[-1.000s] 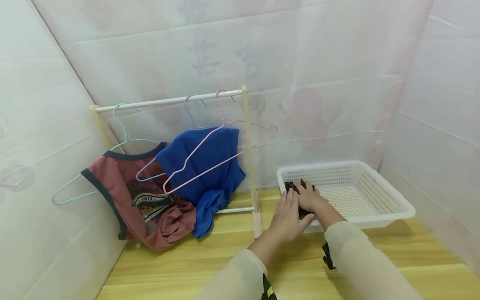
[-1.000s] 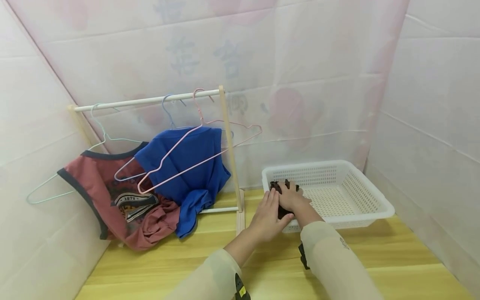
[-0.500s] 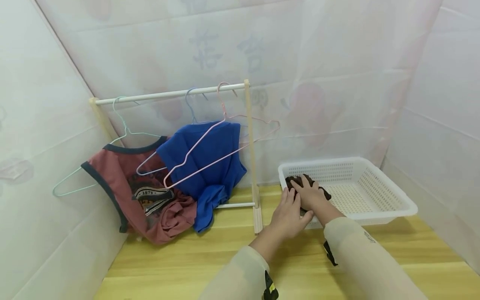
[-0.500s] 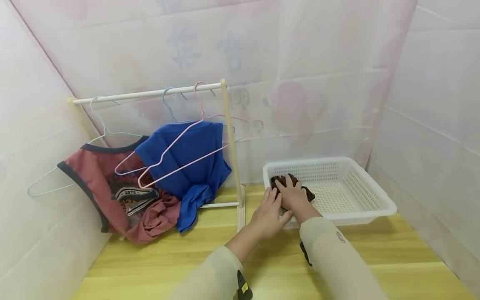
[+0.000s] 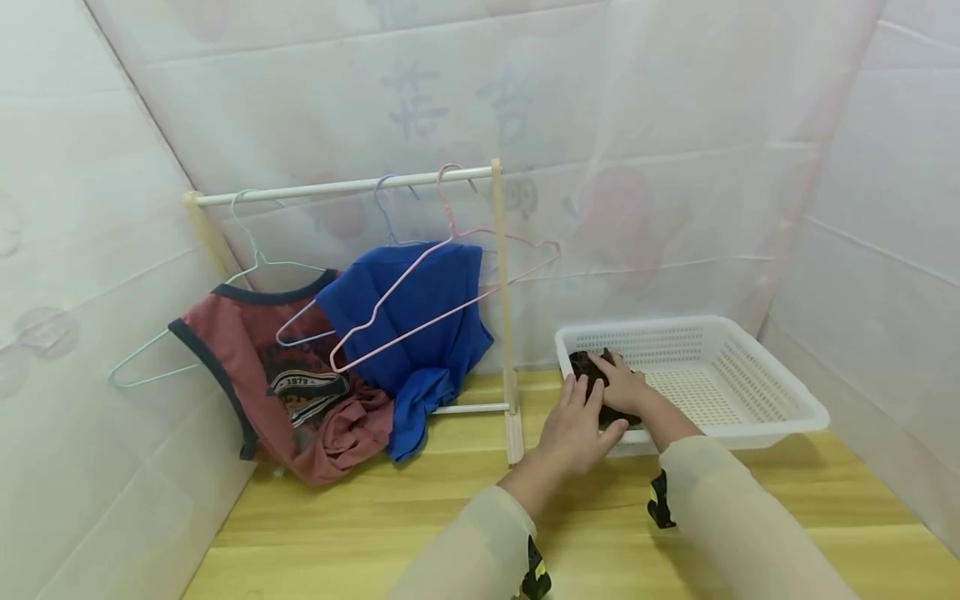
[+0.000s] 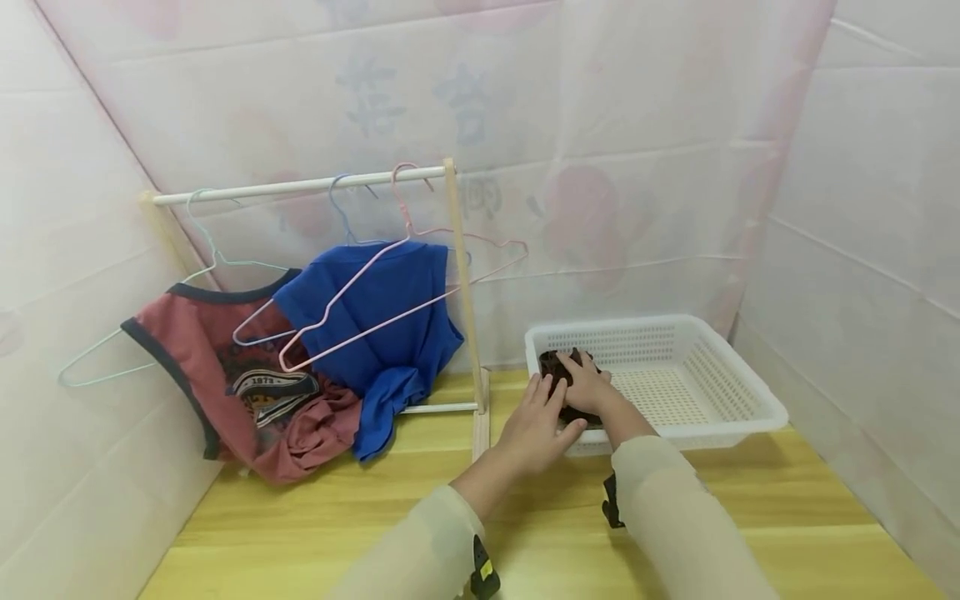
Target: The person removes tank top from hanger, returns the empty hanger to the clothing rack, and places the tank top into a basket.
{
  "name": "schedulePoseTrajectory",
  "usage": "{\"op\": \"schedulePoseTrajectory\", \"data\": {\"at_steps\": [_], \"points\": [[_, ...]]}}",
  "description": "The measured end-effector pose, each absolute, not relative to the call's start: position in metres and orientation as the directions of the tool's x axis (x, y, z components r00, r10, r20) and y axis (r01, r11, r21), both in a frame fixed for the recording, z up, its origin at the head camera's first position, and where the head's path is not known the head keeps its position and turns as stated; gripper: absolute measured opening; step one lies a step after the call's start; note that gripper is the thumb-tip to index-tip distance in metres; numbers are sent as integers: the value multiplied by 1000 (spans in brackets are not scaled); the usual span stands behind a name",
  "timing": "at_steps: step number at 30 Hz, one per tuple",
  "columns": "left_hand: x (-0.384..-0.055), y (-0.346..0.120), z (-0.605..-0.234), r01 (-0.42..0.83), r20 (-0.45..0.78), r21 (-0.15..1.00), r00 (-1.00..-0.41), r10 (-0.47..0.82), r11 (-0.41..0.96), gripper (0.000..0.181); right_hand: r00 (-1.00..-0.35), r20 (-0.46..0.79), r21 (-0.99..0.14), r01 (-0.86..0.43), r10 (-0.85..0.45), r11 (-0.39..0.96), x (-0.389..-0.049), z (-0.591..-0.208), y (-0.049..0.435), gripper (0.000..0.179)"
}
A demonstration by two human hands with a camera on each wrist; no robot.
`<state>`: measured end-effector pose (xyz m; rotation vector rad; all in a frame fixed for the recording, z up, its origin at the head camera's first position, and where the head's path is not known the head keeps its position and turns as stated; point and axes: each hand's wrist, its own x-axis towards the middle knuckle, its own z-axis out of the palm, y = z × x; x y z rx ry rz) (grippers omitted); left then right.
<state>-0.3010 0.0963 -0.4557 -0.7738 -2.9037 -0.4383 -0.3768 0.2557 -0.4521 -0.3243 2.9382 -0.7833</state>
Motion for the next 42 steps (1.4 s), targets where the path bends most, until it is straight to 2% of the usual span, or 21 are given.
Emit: {"op": "schedulePoseTrajectory", "data": {"at_steps": [5, 9, 13, 17, 22, 25, 29, 34, 42], "points": [[-305, 90, -454, 472, 143, 284, -882, 450, 834, 80, -979, 6, -583, -169, -204, 795, -373, -446, 256, 78], [-309, 82, -452, 453, 137, 336, -891, 433, 826, 77, -978, 18, -604, -178, -209, 777, -369, -441, 254, 75], [-310, 72, -449, 455, 155, 453, -887, 435, 767, 75, -985, 37, -524, -163, -168, 836, -364, -434, 251, 74], [-307, 60, -444, 466, 202, 519, -881, 427, 717, 79, -996, 55, -442, -82, -64, 893, -361, -432, 251, 80], [-304, 44, -442, 473, 238, 547, -879, 413, 691, 79, -979, 199, -411, -40, 46, 911, -359, -438, 252, 73], [-302, 34, -443, 470, 251, 551, -881, 400, 690, 74, -943, 328, -418, -96, 51, 903, -362, -440, 247, 63], [-302, 21, -444, 466, 282, 551, -885, 371, 693, 67, -898, 440, -453, -236, -15, 860, -368, -429, 229, 55], [-303, 5, -444, 463, 302, 552, -886, 351, 693, 61, -891, 442, -553, -366, -109, 749, -375, -402, 191, 58], [-305, -27, -438, 416, 315, 560, -907, 280, 717, 60, -882, 447, -658, -437, -149, 613, -386, -353, 135, 62]]}}
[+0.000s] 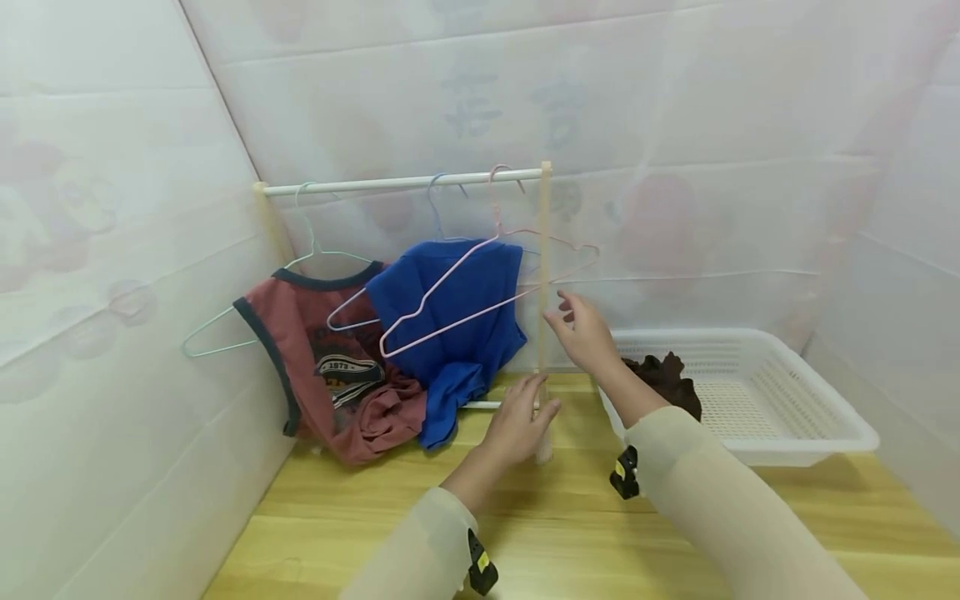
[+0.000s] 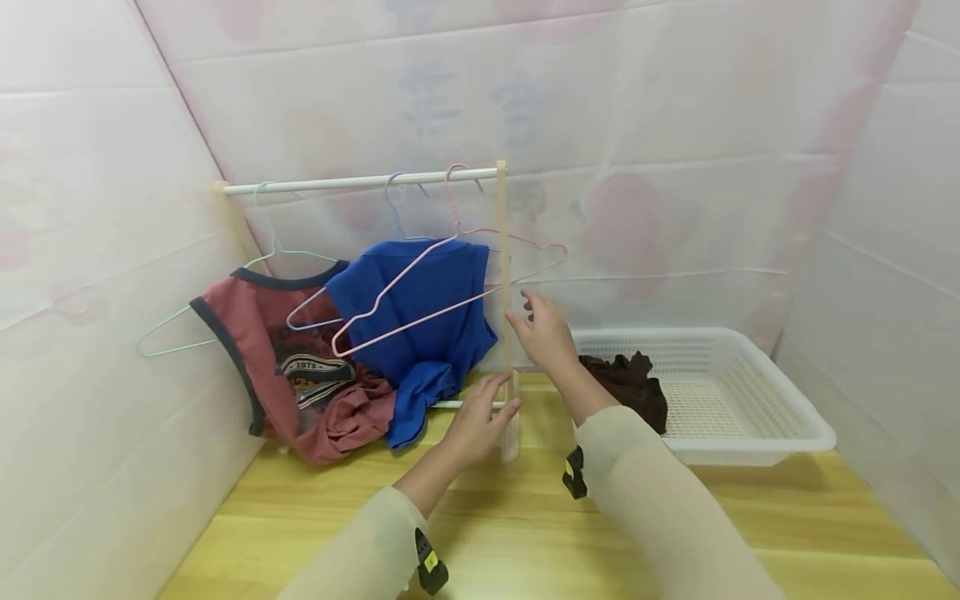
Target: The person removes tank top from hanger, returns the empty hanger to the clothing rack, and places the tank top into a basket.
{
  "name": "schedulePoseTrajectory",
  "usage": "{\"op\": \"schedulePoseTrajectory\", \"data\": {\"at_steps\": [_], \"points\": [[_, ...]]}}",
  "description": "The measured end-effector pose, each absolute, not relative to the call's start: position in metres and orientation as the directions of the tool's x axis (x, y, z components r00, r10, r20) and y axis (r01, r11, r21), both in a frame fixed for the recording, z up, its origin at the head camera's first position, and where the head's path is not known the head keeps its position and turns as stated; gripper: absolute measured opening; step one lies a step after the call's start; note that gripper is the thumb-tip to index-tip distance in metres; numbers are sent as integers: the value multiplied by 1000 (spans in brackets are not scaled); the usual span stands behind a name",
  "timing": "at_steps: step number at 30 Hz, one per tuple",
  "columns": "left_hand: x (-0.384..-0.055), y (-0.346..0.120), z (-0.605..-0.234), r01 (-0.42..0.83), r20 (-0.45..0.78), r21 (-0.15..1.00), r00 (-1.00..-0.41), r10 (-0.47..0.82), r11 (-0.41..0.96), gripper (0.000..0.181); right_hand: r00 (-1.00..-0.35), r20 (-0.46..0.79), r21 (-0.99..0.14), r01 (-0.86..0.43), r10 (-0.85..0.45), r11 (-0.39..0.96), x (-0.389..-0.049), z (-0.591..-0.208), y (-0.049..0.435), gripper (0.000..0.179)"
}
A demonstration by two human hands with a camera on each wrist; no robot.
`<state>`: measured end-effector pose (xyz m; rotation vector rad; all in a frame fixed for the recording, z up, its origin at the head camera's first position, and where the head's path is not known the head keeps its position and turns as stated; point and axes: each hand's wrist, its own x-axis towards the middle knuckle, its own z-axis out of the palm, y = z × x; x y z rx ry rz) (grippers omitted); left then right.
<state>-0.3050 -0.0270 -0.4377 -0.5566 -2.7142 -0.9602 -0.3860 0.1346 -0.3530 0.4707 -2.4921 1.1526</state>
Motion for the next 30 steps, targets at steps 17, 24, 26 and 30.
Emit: {"op": "schedulePoseTrajectory", "data": {"at_steps": [17, 24, 26, 30], "points": [[-306, -123, -393, 461, 483, 456, -847, 223, 761, 38, -890, 450, -708, -406, -74, 577, -397, -340, 119, 56], [-297, -164, -368, 459, 705, 329, -701, 110, 825, 18, -898, 433, -730, -402, -80, 554, -400, -338, 119, 46], [-295, -175, -361, 460, 744, 322, -663, 79, 828, 19, -903, 422, -737, -397, -86, 547, -400, -336, 118, 44], [-291, -197, -349, 464, 797, 311, -602, 38, 829, 19, -912, 395, -745, -387, -108, 543, -400, -332, 115, 43]]}}
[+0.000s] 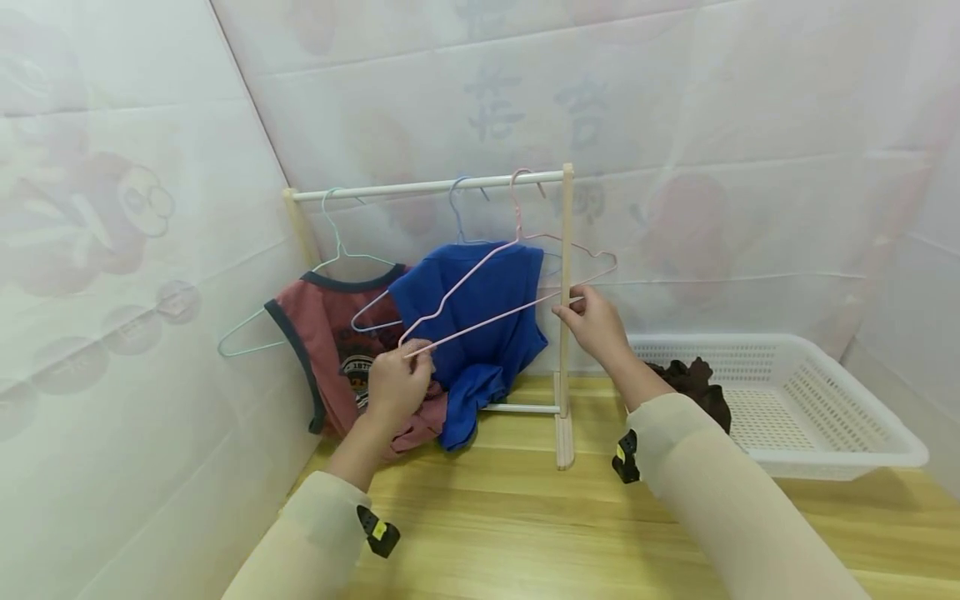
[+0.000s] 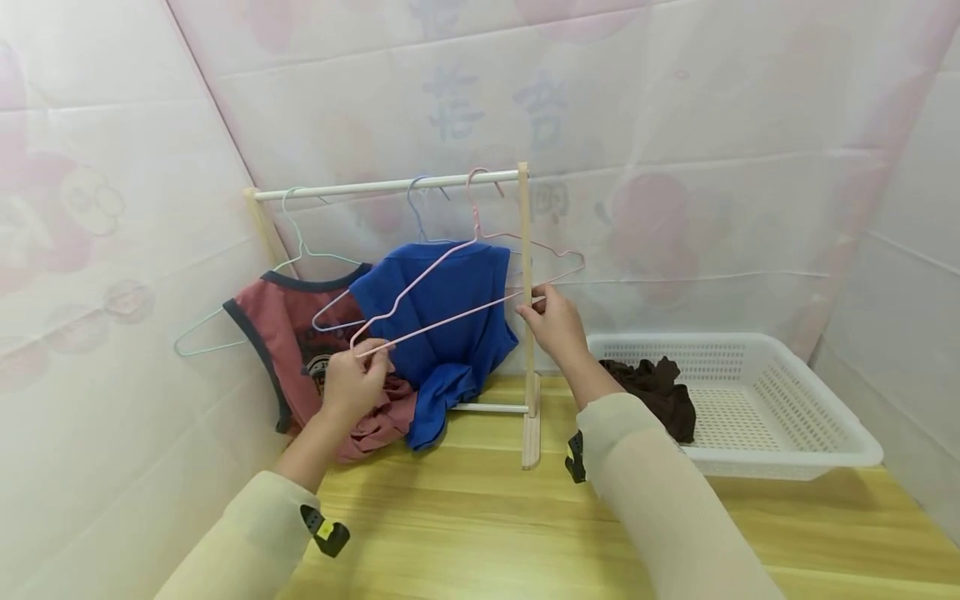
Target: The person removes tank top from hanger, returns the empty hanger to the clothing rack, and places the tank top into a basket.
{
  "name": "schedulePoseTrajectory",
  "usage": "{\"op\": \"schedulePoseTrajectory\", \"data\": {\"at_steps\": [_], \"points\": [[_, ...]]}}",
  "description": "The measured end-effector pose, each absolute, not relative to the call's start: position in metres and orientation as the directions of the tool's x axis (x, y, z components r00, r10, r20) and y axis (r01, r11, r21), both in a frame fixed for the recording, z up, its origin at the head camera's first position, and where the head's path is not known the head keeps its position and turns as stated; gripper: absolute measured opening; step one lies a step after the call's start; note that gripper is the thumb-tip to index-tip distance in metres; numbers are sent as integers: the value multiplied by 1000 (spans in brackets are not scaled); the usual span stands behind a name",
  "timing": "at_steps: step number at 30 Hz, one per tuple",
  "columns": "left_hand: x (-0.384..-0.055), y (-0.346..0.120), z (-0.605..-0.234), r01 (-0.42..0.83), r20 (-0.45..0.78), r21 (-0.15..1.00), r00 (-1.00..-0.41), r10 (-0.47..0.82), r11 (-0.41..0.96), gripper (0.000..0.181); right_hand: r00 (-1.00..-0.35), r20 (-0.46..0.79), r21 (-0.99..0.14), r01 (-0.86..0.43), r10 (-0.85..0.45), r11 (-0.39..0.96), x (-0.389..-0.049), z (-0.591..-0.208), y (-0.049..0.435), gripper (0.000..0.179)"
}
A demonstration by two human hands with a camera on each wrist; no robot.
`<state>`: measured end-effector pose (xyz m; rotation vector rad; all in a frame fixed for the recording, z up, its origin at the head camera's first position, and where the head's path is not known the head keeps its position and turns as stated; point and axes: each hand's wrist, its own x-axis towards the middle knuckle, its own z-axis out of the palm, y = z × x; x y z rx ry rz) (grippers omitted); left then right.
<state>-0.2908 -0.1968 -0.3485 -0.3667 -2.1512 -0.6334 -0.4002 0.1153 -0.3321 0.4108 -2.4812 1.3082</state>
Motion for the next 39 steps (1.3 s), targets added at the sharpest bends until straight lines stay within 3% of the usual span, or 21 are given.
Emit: {"op": "schedulePoseTrajectory", "data": {"at_steps": [9, 18, 22, 27, 30, 34, 39], "points": [[-299, -229, -313, 479, 912, 164, -408, 53, 862, 21, -923, 351, -697, -370, -157, 615, -401, -325, 112, 40], [-312, -239, -272, 492, 908, 135, -409, 92, 860, 23, -936, 309, -696, -343, -167, 631, -397, -326, 112, 38], [-317, -235, -244, 532, 863, 192, -492, 116, 825, 23, -936, 308, -698, -344, -171, 628, -396, -329, 110, 40], [-323, -224, -207, 496, 692, 391, -713, 108, 775, 32, -937, 308, -709, -342, -165, 617, -395, -328, 107, 42], [-329, -219, -188, 437, 570, 504, -817, 93, 745, 41, -937, 308, -714, -342, -165, 610, -394, -327, 103, 44], [-341, -217, -171, 381, 463, 584, -882, 92, 717, 46, -936, 310, -715, -346, -168, 607, -393, -328, 97, 43], [-359, -214, -167, 352, 456, 618, -889, 44, 703, 40, -937, 304, -724, -345, -173, 597, -393, -332, 90, 43]]}}
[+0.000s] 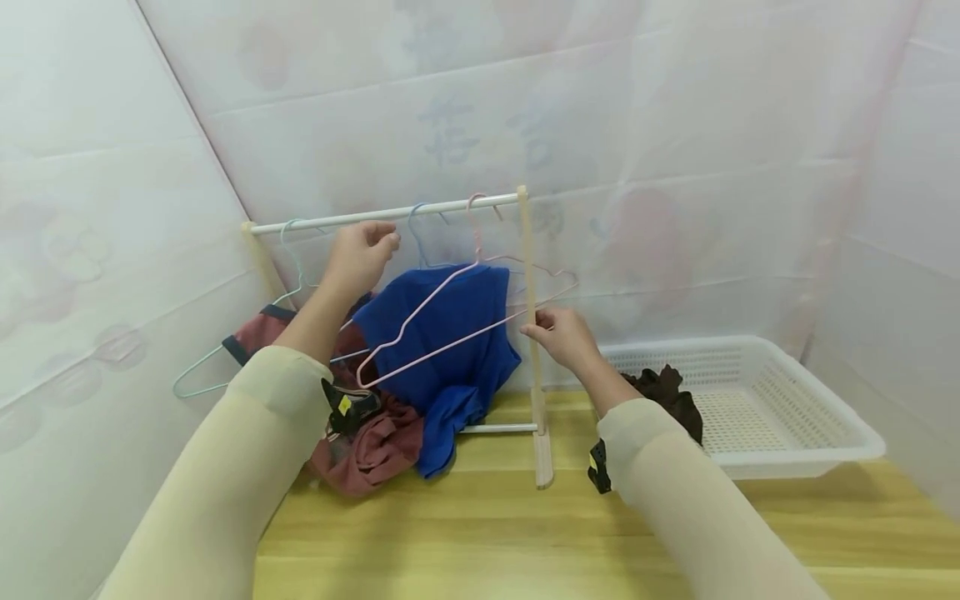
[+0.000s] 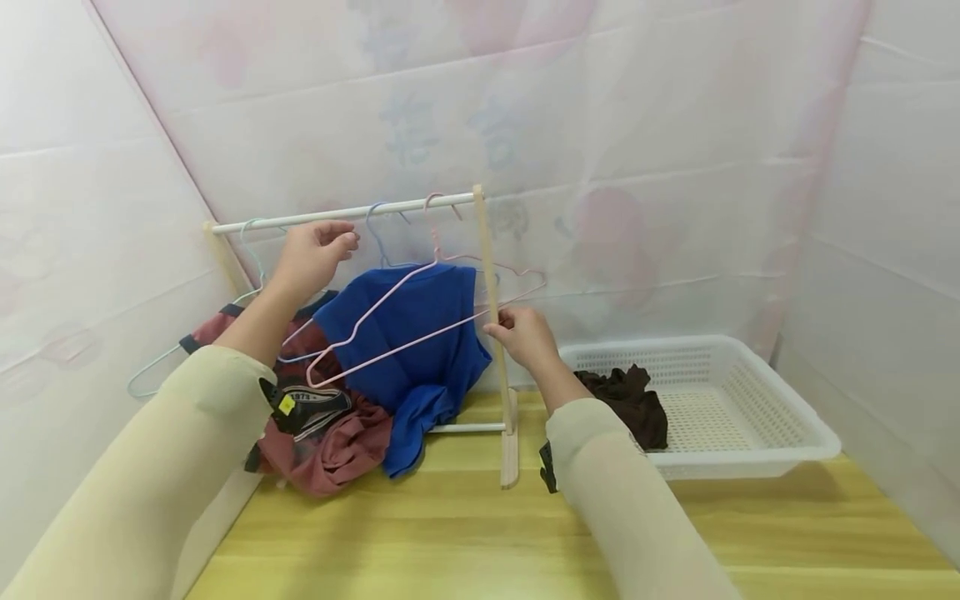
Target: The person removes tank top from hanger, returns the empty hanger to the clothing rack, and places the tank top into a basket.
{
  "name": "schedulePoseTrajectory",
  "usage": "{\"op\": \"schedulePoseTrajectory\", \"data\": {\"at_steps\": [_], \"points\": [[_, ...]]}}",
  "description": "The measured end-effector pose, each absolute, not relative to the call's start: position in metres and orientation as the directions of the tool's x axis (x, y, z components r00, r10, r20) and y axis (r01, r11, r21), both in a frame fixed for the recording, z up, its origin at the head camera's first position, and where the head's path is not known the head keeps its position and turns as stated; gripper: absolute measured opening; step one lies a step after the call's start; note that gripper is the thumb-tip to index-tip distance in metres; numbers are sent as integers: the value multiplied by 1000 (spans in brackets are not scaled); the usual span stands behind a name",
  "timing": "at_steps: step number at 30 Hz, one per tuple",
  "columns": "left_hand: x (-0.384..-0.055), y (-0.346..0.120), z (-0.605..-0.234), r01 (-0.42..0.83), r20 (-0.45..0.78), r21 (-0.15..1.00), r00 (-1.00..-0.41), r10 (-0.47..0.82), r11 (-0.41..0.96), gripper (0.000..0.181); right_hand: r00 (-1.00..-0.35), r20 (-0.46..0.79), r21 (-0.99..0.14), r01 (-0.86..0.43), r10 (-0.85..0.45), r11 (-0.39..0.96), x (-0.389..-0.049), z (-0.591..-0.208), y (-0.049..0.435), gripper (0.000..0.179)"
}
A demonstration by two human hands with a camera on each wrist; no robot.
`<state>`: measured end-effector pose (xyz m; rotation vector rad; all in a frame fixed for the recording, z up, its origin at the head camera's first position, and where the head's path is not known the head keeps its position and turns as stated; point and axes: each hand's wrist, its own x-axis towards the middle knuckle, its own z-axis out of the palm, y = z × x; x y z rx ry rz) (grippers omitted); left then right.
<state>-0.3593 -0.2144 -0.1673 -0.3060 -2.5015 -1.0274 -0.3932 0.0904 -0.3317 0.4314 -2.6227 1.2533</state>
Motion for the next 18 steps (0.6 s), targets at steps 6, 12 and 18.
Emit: {"op": "schedulePoseTrajectory", "data": {"at_steps": [6, 12, 18], "points": [[-378, -206, -175, 341, 467, 628, -884, 12, 699, 34, -940, 299, -730, -336, -164, 595, -393, -335, 85, 37], [-384, -200, -184, 341, 477, 525, -877, 62, 780, 30, -940, 300, -724, -336, -163, 602, -394, -335, 81, 42], [-385, -197, -190, 326, 470, 467, -879, 81, 822, 26, -941, 292, -721, -332, -168, 607, -395, -334, 81, 45]]}}
